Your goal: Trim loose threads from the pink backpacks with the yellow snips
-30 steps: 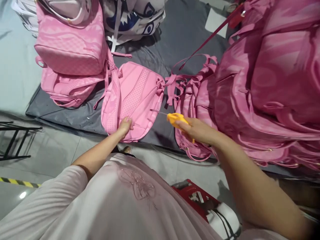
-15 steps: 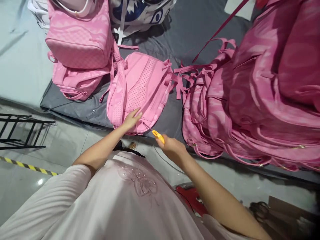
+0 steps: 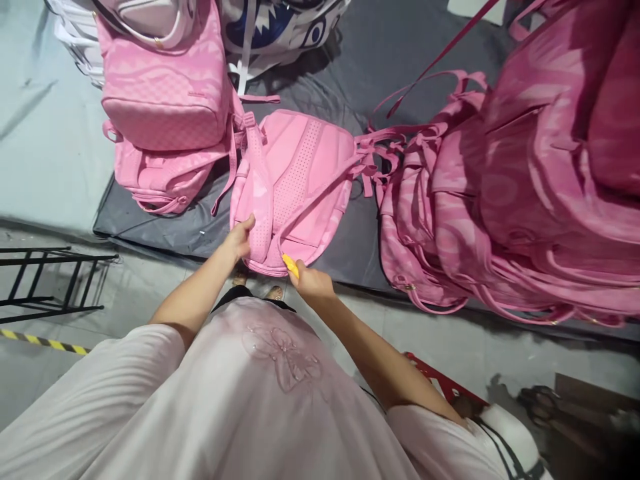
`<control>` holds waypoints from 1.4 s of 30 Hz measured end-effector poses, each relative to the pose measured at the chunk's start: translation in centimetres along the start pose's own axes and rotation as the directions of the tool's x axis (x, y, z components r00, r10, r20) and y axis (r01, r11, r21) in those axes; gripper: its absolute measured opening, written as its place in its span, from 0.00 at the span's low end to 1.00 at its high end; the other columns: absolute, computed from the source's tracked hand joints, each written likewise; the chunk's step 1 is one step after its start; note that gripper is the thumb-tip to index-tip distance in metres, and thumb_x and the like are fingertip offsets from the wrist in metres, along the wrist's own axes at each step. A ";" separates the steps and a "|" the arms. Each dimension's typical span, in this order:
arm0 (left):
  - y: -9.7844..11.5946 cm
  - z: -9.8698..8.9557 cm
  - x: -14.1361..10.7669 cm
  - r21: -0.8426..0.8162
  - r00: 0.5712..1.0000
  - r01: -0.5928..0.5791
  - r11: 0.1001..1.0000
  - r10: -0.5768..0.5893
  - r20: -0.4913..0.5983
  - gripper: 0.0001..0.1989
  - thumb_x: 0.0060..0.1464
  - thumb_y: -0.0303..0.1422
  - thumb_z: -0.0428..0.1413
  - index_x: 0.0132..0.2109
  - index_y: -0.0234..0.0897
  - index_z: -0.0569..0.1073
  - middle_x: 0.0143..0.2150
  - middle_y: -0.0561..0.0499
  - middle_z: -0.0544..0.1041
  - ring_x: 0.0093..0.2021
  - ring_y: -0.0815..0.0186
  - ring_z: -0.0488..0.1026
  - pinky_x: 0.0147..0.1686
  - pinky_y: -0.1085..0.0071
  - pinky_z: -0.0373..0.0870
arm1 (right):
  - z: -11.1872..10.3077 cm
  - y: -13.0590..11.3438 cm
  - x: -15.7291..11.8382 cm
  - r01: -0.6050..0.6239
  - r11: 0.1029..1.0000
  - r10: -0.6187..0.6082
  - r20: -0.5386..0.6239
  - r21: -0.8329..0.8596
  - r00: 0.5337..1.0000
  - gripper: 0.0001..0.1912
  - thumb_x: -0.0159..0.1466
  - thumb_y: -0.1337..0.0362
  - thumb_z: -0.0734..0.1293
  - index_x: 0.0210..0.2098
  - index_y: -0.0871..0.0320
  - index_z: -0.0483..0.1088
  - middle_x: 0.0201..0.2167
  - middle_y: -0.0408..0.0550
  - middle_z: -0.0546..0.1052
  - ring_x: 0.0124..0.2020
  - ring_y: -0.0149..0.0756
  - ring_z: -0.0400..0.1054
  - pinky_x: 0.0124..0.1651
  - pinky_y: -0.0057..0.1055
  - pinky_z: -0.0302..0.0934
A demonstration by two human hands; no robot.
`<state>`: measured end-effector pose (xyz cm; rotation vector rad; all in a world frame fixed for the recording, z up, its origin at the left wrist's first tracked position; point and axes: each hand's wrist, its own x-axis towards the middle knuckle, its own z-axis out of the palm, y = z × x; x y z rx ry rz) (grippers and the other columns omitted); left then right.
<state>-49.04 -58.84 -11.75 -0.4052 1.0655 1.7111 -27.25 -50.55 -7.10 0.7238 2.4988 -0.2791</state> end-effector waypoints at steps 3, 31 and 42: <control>-0.2 -0.7 -0.3 -0.057 0.998 0.036 0.998 -0.033 0.043 0.21 0.66 0.40 0.50 0.57 0.30 0.71 0.40 0.40 0.83 0.48 0.51 0.80 0.56 0.50 0.73 | 1.0 0.5 -0.6 -0.068 0.998 0.068 -0.034 -0.012 0.997 0.25 0.75 0.51 0.51 0.57 0.61 0.67 0.35 0.58 0.78 0.38 0.41 0.75 0.31 0.29 0.50; 0.6 -1.2 1.1 -0.112 0.971 -0.098 0.989 0.120 0.207 0.40 0.58 0.63 0.45 0.59 0.34 0.72 0.53 0.40 0.79 0.66 0.47 0.65 0.62 0.50 0.66 | 0.1 2.1 -2.7 -0.476 0.819 0.471 0.097 0.320 0.877 0.22 0.74 0.51 0.53 0.54 0.59 0.65 0.38 0.55 0.79 0.39 0.44 0.75 0.32 0.29 0.48; 0.1 0.1 1.5 -0.056 0.945 -0.093 0.994 0.106 0.308 0.41 0.57 0.66 0.43 0.59 0.37 0.72 0.51 0.40 0.79 0.60 0.50 0.72 0.57 0.52 0.72 | 2.1 1.6 -8.0 -0.518 0.757 0.532 0.086 0.399 0.843 0.20 0.74 0.54 0.53 0.55 0.58 0.66 0.37 0.55 0.80 0.40 0.46 0.75 0.33 0.30 0.52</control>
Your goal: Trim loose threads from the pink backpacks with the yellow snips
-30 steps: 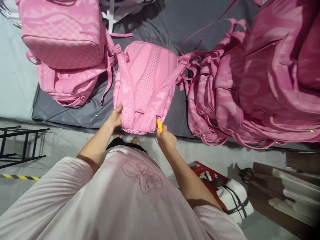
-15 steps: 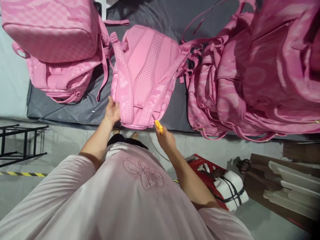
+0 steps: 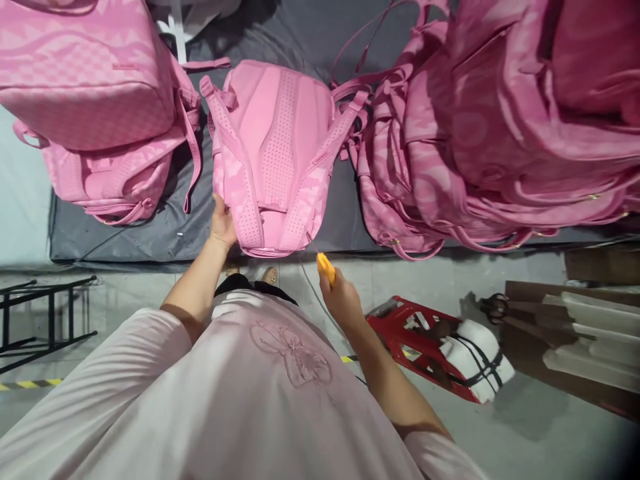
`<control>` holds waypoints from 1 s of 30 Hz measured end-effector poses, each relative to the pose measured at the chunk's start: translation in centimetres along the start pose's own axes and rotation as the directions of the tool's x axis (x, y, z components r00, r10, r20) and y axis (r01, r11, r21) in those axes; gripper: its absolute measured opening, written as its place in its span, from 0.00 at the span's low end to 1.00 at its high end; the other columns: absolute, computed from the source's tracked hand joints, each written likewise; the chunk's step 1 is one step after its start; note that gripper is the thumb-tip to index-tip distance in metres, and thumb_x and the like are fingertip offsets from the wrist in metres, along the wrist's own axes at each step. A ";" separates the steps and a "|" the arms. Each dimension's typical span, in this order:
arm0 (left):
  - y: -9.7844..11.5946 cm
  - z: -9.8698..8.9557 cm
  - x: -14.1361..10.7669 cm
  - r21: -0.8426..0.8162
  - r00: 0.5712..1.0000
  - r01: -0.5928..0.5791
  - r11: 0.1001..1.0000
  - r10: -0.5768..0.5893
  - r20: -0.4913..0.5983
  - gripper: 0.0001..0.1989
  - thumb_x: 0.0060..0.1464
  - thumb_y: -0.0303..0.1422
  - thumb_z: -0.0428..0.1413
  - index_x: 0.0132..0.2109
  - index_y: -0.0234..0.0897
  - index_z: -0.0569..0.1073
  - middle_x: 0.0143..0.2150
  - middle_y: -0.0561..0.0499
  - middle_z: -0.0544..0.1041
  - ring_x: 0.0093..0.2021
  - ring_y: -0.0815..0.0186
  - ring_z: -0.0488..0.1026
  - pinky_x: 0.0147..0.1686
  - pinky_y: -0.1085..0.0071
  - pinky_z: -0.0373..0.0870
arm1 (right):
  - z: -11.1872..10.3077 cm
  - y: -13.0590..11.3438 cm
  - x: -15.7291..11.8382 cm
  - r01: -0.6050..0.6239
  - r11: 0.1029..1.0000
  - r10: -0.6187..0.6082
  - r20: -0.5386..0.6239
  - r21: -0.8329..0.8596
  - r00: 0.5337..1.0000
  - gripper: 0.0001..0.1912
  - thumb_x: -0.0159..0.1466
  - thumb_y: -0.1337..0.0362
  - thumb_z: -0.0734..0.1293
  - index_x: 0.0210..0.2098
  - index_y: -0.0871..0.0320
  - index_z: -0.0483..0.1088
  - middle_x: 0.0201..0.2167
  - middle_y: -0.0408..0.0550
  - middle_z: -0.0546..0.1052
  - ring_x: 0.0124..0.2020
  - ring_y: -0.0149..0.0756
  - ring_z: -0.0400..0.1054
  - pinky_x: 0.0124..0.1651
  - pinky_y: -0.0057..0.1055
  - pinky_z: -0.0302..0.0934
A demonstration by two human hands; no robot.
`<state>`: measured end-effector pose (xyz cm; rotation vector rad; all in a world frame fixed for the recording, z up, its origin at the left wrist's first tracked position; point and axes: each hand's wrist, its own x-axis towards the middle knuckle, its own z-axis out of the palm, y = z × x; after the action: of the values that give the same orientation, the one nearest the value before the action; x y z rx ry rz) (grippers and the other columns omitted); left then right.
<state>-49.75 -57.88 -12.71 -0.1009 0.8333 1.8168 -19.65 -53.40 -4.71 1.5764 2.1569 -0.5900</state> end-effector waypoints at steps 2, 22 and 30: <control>0.3 -0.1 0.0 0.026 1.000 0.014 1.000 -0.014 -0.015 0.41 0.58 0.65 0.43 0.60 0.37 0.71 0.51 0.39 0.80 0.58 0.50 0.74 0.55 0.52 0.74 | 1.4 0.9 -3.3 -0.004 1.000 0.004 0.046 0.019 0.999 0.18 0.73 0.56 0.54 0.55 0.58 0.66 0.35 0.53 0.80 0.37 0.46 0.75 0.32 0.31 0.51; -1.8 -0.6 -8.0 0.924 0.868 -0.239 0.298 0.493 0.066 0.15 0.60 0.44 0.56 0.44 0.36 0.74 0.43 0.46 0.75 0.45 0.62 0.73 0.47 0.66 0.73 | 4.1 -2.6 -3.9 0.031 0.999 -0.029 0.150 -0.011 0.988 0.18 0.74 0.53 0.53 0.51 0.57 0.66 0.36 0.52 0.81 0.39 0.43 0.77 0.32 0.30 0.54; -3.4 0.7 -10.1 0.698 0.705 -0.312 -0.644 0.335 0.625 0.30 0.60 0.40 0.56 0.66 0.32 0.65 0.74 0.27 0.45 0.72 0.35 0.47 0.63 0.39 0.54 | 5.5 -5.1 -1.3 0.101 0.982 -0.131 0.188 0.162 0.973 0.21 0.71 0.50 0.58 0.52 0.56 0.71 0.42 0.53 0.81 0.44 0.44 0.77 0.39 0.30 0.63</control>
<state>-42.39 -64.92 -9.37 1.7802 2.5543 0.7743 -23.74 -58.85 -8.02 1.4040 2.1053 -0.9277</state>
